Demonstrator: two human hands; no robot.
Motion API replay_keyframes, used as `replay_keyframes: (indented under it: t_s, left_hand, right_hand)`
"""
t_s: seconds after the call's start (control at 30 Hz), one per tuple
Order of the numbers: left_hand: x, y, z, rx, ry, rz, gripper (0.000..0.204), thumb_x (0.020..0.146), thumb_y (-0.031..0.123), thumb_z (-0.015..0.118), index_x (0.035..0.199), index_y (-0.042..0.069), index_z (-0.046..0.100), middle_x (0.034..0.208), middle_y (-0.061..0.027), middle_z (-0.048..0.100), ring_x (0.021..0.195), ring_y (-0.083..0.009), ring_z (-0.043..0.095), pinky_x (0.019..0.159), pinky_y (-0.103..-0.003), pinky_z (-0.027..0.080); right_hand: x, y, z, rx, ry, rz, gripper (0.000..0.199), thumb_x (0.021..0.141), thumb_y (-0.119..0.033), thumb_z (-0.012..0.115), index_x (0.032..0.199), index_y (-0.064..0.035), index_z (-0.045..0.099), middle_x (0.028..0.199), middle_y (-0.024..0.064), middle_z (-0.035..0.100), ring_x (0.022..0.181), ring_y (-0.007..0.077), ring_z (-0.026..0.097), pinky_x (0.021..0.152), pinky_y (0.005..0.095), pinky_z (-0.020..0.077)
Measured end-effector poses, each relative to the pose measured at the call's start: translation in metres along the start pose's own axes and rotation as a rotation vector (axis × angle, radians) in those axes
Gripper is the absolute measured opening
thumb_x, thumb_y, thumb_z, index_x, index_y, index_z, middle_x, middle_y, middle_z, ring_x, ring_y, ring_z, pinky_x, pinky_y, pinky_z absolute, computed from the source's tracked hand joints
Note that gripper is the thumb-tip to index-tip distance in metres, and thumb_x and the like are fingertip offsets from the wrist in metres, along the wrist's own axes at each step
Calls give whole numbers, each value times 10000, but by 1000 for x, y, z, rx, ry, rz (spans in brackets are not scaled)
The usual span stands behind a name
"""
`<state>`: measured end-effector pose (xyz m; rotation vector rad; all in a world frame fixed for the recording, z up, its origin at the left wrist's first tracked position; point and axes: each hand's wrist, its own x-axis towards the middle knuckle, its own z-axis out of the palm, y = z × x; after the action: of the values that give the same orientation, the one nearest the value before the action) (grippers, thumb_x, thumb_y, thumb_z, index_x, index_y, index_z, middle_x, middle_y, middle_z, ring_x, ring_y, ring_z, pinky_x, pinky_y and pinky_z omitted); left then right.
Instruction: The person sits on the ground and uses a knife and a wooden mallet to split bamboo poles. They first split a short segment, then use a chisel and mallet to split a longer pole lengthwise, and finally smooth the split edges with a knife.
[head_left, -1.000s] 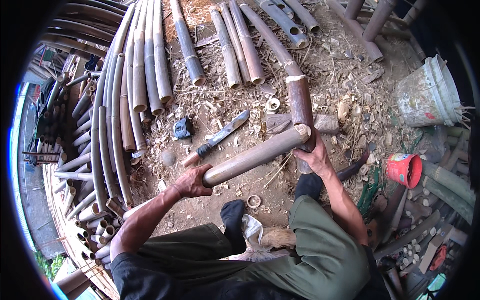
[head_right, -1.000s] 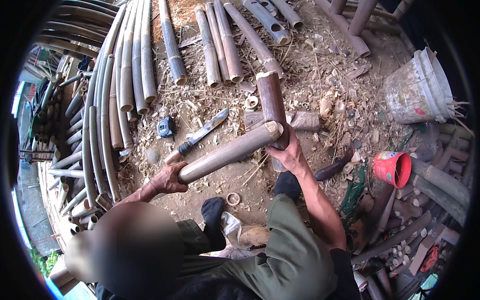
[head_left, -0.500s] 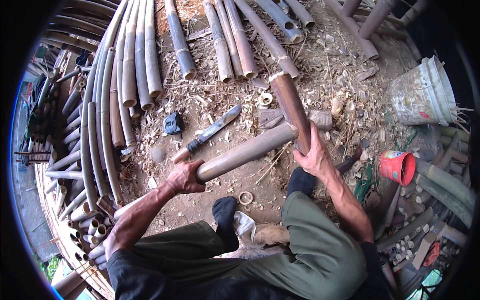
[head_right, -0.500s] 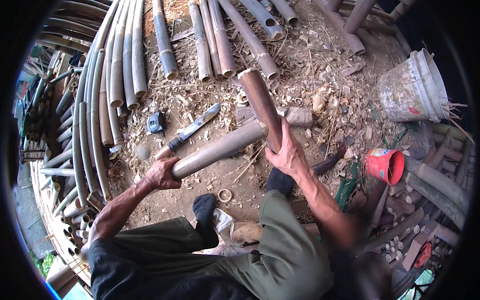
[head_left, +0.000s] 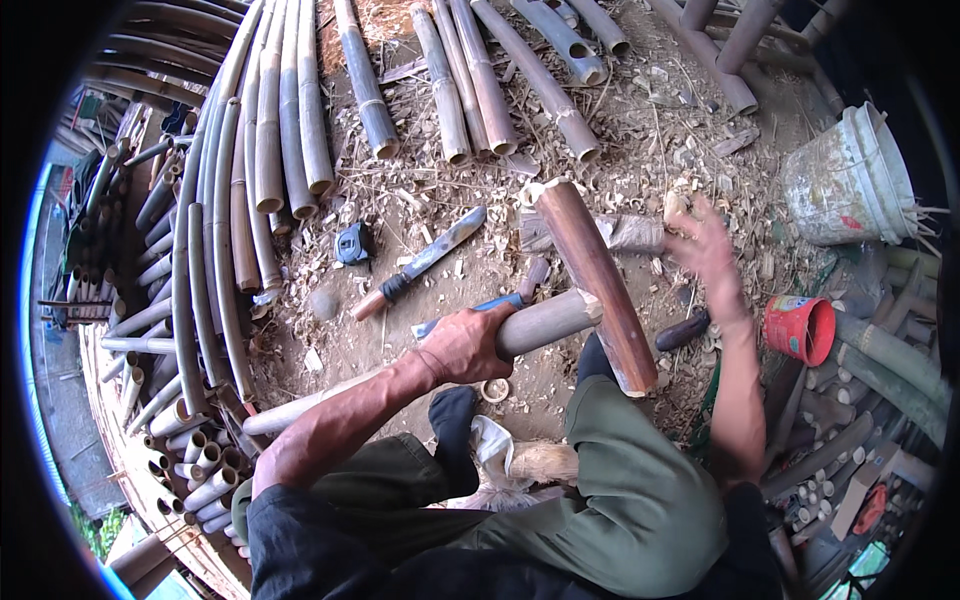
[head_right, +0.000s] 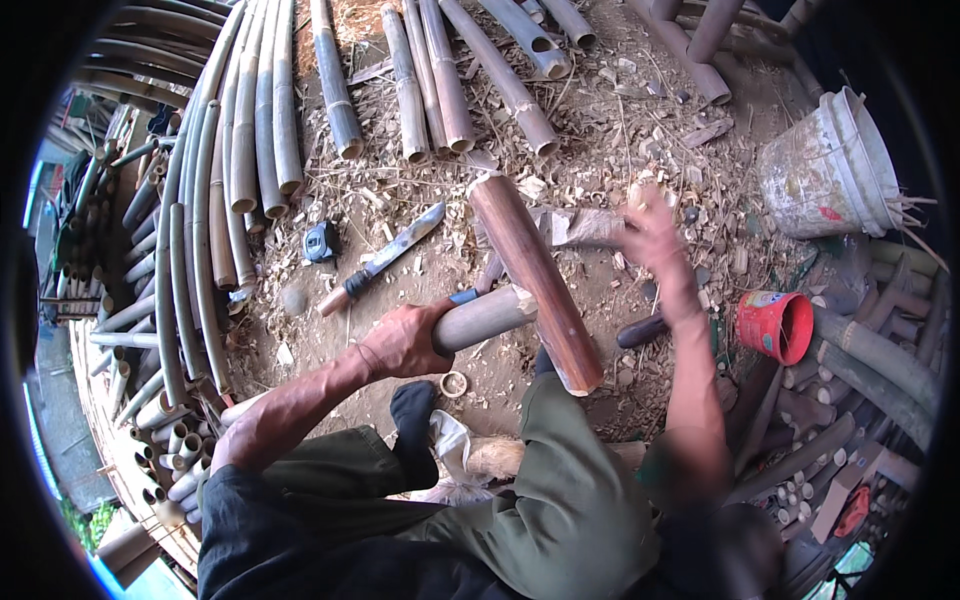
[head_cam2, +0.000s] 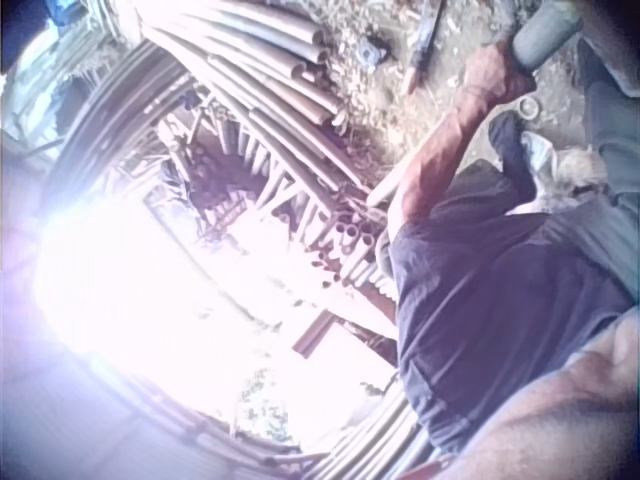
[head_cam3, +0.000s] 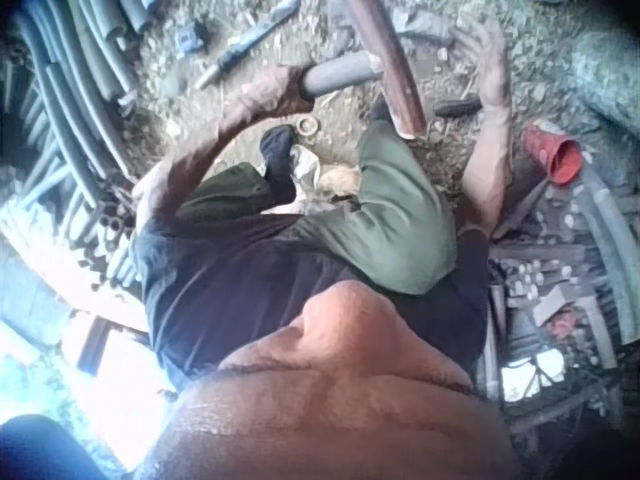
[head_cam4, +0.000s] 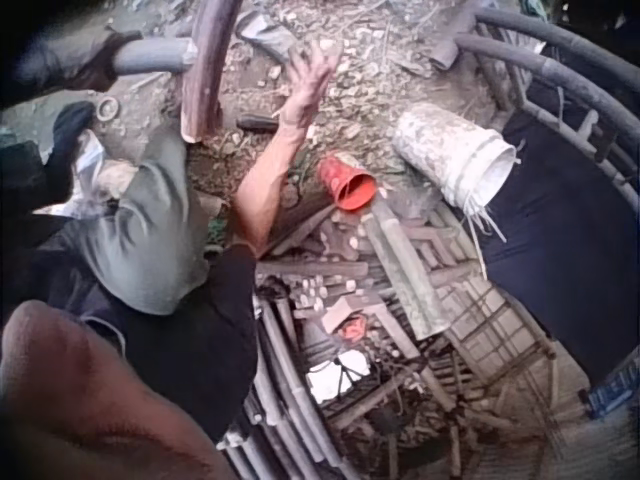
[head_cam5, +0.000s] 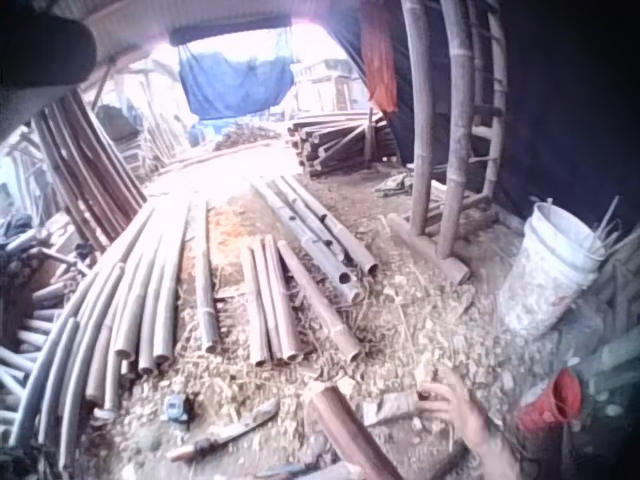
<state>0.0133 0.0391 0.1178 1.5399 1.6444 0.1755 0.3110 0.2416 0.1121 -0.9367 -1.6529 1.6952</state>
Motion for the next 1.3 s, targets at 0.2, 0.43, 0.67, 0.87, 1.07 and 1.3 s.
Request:
replay_keyframes:
  t_s: [0.2,0.43,0.67,0.87,1.07,1.3]
  left_hand:
    - [5,14,15,91,-7,24,600,630,243,755,1179,84,574,869,-206,683,865,-396,672,802,-483,533]
    - [1,26,28,184,100,-41,508,679,270,714,1136,103,568,879,-190,689,831,-389,670,756,-482,531]
    - [6,26,32,250,141,-54,549,674,253,710,1180,118,545,879,-175,693,802,-383,676,723,-478,547]
    - [6,34,35,242,173,8,359,696,189,677,980,48,507,769,-191,654,763,-390,661,678,-488,528]
    - [-13,37,33,246,286,-23,392,694,175,680,1035,68,520,787,-187,663,740,-386,668,659,-492,534]
    - [7,36,73,261,237,21,253,746,110,606,968,48,504,865,-203,662,775,-408,670,649,-505,532]
  right_hand:
    - [12,38,88,-9,-238,-99,989,850,-558,669,1515,-23,171,1449,249,366,1321,295,414,1077,413,389]
    - [5,14,94,-249,-163,-91,771,820,-396,753,1348,40,400,1103,226,631,956,302,651,867,397,517]
    - [1,12,95,-375,-48,-182,796,801,-394,757,1325,75,383,1031,276,627,955,392,657,836,449,518]
    - [-10,8,94,-382,3,-188,804,822,-417,729,1348,80,378,1018,249,645,954,354,664,855,433,521]
    - [37,-6,0,365,-91,83,745,965,-510,498,1466,8,309,1248,206,610,1185,285,580,1065,390,427]
    - [-14,56,93,606,-299,327,929,923,-749,232,1366,39,448,1205,253,613,1084,344,636,943,436,503]
